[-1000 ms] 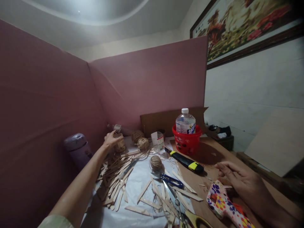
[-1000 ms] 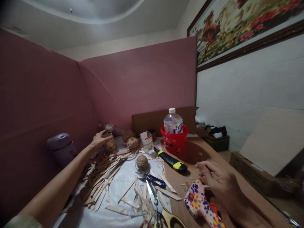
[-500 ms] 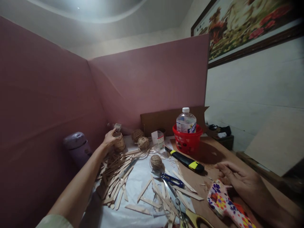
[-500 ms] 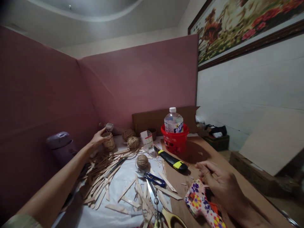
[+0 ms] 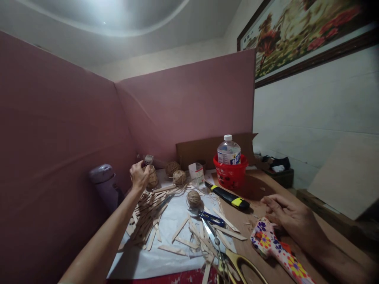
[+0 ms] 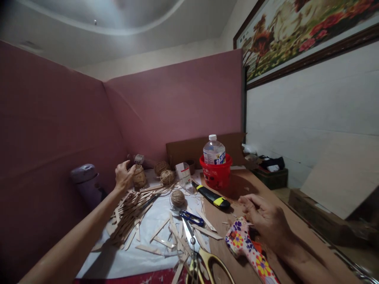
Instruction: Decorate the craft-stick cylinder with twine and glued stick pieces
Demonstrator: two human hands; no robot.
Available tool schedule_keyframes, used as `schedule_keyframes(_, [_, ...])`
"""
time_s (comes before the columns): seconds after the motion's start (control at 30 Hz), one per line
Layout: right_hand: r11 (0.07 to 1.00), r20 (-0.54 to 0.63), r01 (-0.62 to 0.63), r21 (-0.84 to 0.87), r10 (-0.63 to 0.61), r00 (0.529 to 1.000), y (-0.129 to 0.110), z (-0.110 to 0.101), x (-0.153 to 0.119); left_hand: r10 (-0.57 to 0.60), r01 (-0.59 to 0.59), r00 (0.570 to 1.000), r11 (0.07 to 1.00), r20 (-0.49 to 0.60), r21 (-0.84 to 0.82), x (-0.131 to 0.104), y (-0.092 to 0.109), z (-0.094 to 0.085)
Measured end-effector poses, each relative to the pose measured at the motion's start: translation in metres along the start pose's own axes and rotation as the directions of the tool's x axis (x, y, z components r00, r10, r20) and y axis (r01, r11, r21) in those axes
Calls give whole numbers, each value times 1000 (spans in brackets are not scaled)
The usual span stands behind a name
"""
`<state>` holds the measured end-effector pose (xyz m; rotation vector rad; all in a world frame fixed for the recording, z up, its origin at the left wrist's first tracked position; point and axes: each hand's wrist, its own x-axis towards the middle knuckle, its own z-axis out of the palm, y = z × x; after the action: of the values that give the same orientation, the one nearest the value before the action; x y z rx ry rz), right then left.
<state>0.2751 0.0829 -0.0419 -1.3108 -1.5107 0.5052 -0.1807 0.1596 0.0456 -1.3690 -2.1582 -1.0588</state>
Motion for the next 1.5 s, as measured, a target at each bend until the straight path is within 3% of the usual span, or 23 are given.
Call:
schedule_keyframes(0.13, [999,-13,42,-7,-43,999,-2,0,1,44,-43,998,998,39,-37,-30,16,0])
schedule_keyframes(0.27, [999,-29,37,14,-37,999,2,3,1,196,-183,975,976,108,-114,-73,42,2])
schedule_keyframes(0.43, [998,-43,59,3,-58,997,8,4,2,454,-428,883,882,115,-200,-137,73,-3])
schedule_keyframes(0.57, [998,-55,70,2,-70,996,3,1,3,578,-559,815,804,45,-204,-166,79,-11])
schedule_keyframes(0.7, [998,-64,64,23,-62,996,0,-2,5,625,-614,781,765,-6,-191,-171,68,-8])
schedule_keyframes(0.87, [997,-53,69,30,-67,996,2,-5,9,600,-595,799,776,-49,-209,-167,53,-1])
schedule_keyframes(1.13, [993,-153,121,-12,-121,981,7,-8,15,575,-569,813,753,-89,-332,-166,55,-7])
schedule_keyframes(1.5, [992,-152,118,49,-110,982,17,-2,19,426,-413,901,778,-86,-474,-167,50,2])
